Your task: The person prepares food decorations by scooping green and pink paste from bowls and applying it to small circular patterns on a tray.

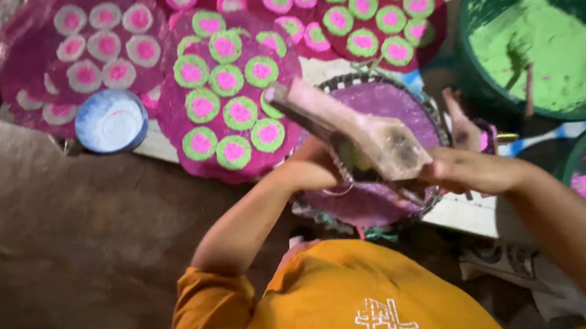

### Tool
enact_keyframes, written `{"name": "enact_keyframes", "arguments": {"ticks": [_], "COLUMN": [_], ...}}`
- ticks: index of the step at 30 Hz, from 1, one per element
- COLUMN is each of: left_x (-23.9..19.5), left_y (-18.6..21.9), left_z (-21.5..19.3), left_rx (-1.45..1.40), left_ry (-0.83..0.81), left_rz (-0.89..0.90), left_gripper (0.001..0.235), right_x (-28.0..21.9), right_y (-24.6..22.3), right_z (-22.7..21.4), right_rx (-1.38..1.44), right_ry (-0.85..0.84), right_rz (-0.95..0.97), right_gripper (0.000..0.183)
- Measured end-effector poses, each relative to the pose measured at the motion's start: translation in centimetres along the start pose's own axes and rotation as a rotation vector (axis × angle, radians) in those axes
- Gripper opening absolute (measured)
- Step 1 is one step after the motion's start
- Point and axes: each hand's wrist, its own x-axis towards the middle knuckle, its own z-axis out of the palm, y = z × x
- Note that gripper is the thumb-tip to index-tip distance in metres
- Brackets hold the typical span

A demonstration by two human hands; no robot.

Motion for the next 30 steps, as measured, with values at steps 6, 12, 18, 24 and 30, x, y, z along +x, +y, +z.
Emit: {"name": "enact_keyframes", "arguments": {"ticks": [6, 12, 18, 24, 30], "left_x": [-1.2, 0.6, -0.4, -2.1, -1.9], "left_y": [-0.3, -4.2, -9.5, -11.6, -12.3], "left_z": [-1.8, 2.7, 4.6, 3.7, 6.5], "left_rx": [-1.533, -1.934, -1.952, -1.929, -1.965], "left_ry": [0.169, 0.533, 0.697, 0.666, 0.740], "left_rz": [0.233, 0.443, 0.459, 0.515, 0.480], "left_gripper": [0.088, 0.043, 0.032, 0.030, 0.029], "right_x": [1.2, 3.2, 5.6, 7.4, 6.7], "right_y": [6.6, 5.9, 5.9, 6.0, 5.9], "right_z": [-2.1, -2.6, -1.5, 0.9, 0.8], "right_rx": [0.423, 0.077, -0.419, -0.470, -0.453], "right_ry": [-0.142, 0.062, 0.123, 0.170, 0.152], "right_rz": [0.489, 0.797, 0.659, 0.506, 0.613], "right_gripper": [0.077, 0.077, 0.088, 0.083, 0.082]}}
